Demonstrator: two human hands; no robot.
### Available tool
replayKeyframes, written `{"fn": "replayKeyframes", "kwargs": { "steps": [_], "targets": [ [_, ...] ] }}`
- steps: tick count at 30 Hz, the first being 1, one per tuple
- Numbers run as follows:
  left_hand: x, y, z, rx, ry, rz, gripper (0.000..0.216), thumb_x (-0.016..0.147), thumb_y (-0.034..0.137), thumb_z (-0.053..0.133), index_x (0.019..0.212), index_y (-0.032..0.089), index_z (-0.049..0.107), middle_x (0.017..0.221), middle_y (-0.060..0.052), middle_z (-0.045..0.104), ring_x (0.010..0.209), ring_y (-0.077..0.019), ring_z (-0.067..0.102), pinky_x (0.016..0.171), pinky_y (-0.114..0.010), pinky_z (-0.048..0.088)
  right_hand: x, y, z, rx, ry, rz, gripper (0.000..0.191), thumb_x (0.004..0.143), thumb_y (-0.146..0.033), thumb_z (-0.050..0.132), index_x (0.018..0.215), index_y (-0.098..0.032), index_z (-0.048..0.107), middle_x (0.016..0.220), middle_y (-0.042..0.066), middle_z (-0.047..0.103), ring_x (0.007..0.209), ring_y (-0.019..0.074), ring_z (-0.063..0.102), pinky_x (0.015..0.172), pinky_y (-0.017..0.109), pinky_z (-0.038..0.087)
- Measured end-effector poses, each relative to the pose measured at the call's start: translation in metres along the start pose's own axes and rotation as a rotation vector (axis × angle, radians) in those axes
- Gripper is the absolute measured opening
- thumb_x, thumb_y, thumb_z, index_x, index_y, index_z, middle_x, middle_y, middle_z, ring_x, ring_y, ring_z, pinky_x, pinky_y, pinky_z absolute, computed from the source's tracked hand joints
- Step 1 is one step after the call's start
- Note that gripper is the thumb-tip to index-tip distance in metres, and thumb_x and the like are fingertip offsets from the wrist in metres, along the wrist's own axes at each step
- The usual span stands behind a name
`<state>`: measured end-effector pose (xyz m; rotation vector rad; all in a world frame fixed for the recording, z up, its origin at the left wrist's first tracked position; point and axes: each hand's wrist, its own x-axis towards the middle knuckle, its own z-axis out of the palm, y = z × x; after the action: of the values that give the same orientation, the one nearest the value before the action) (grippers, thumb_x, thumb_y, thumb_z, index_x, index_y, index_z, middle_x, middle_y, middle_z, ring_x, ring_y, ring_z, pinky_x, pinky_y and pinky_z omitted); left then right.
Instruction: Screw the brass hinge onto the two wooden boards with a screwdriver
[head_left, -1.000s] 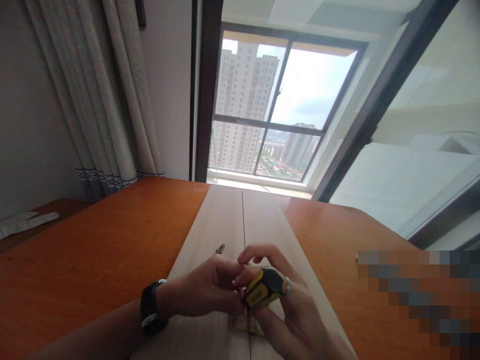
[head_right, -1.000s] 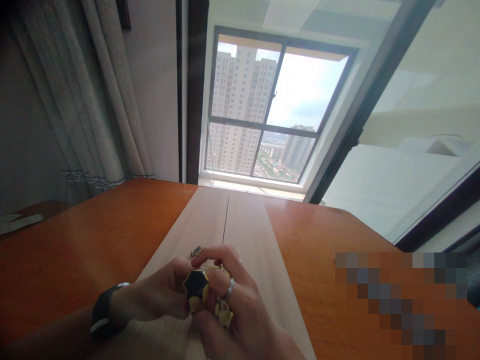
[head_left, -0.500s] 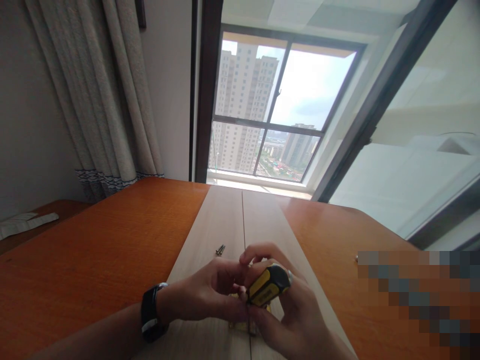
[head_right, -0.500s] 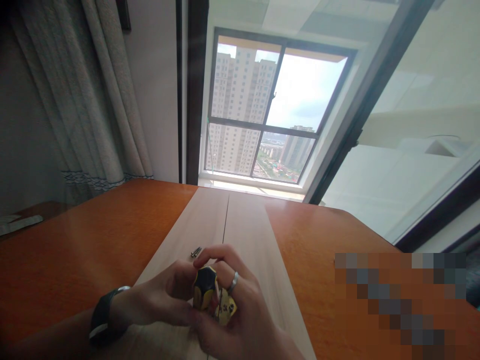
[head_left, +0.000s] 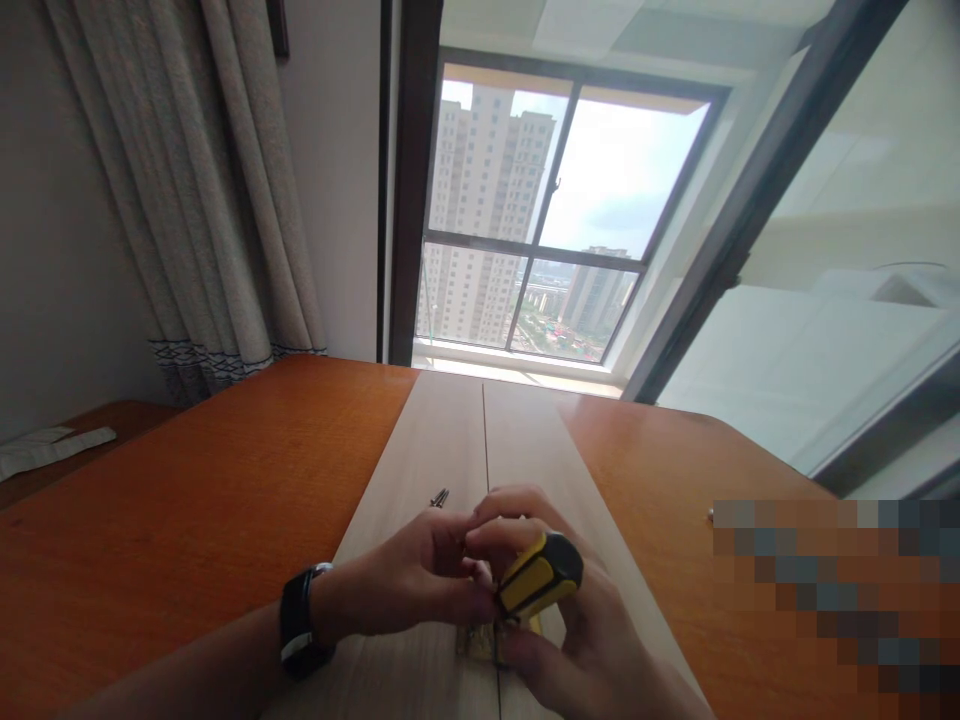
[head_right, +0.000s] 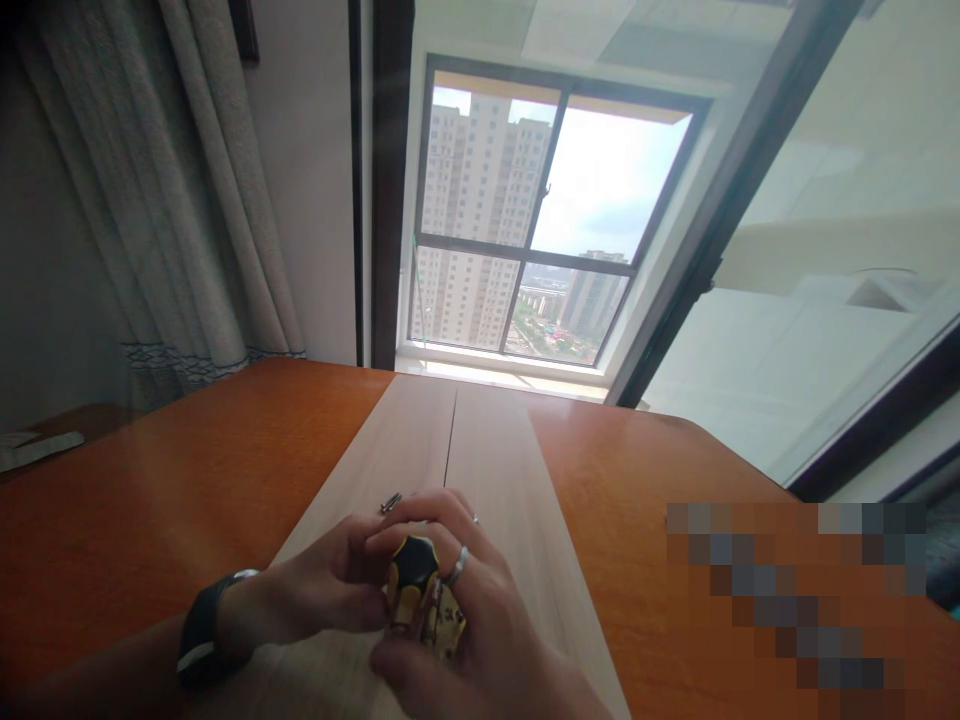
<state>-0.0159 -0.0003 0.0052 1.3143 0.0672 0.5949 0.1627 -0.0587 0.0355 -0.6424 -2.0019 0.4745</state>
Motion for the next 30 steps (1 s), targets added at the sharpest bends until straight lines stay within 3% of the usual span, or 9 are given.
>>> {"fn": "replayKeyframes", "kwargs": {
  "steps": [3, 9, 16, 20, 24, 30],
  "targets": [
    [0.001, -0.004, -0.001, -0.026, -0.014, 0.007, 0.041, 0.08, 0.034, 0.085, 0.113, 0.015, 0.071, 0.094, -0.003, 0.06, 0.083, -0.0125, 0.053, 0.077, -0.022, 0.042, -0.003, 0.005, 0.001, -0.038, 0.03, -0.006, 0.039, 0.089, -0.041, 0.071, 0.123, -0.029, 0.057, 0.118, 0.005, 0.058, 0.108, 0.0197, 0.061, 0.089, 0.028, 0.052],
    [0.0, -0.012, -0.007, -0.055, 0.071, 0.027, 0.045, 0.074, 0.035, 0.09, 0.108, 0.016, 0.067, 0.094, -0.003, 0.062, 0.083, -0.013, 0.056, 0.075, -0.022, 0.044, -0.007, 0.01, 0.006, 0.03, 0.142, 0.043, 0.032, 0.087, -0.027, 0.074, 0.113, -0.029, 0.055, 0.112, 0.002, 0.055, 0.1, 0.0157, 0.057, 0.084, 0.024, 0.051],
    [0.001, -0.005, -0.005, 0.036, 0.042, 0.033, 0.041, 0.087, 0.051, 0.074, 0.103, 0.013, 0.071, 0.094, -0.005, 0.063, 0.087, -0.015, 0.057, 0.078, -0.023, 0.043, -0.006, 0.003, 0.003, 0.047, 0.074, 0.056, 0.026, 0.092, -0.02, 0.062, 0.116, -0.027, 0.056, 0.112, 0.004, 0.054, 0.099, 0.0173, 0.058, 0.085, 0.028, 0.051],
    [0.001, -0.002, -0.004, 0.057, -0.007, 0.026, 0.039, 0.089, 0.048, 0.074, 0.1, 0.011, 0.073, 0.089, -0.004, 0.063, 0.083, -0.0143, 0.055, 0.081, -0.025, 0.043, -0.001, -0.002, 0.001, 0.029, 0.067, -0.002, 0.017, 0.099, -0.027, 0.049, 0.112, -0.026, 0.059, 0.11, 0.006, 0.055, 0.097, 0.0179, 0.059, 0.084, 0.029, 0.052],
    [0.001, -0.005, -0.004, -0.007, 0.033, -0.025, 0.035, 0.081, 0.041, 0.083, 0.1, 0.013, 0.072, 0.087, -0.001, 0.061, 0.077, -0.0115, 0.052, 0.074, -0.022, 0.042, 0.001, -0.002, -0.001, -0.001, 0.058, -0.023, 0.016, 0.101, -0.032, 0.045, 0.105, -0.025, 0.058, 0.111, 0.007, 0.056, 0.101, 0.0188, 0.058, 0.085, 0.028, 0.053],
    [0.002, -0.01, -0.003, -0.012, 0.118, -0.007, 0.046, 0.07, 0.039, 0.091, 0.104, 0.015, 0.071, 0.096, -0.006, 0.065, 0.086, -0.0165, 0.058, 0.077, -0.025, 0.047, -0.001, 0.002, 0.002, -0.04, 0.099, -0.016, 0.029, 0.095, -0.044, 0.06, 0.118, -0.025, 0.057, 0.112, 0.008, 0.057, 0.099, 0.0205, 0.062, 0.082, 0.03, 0.055]
  ]
}}
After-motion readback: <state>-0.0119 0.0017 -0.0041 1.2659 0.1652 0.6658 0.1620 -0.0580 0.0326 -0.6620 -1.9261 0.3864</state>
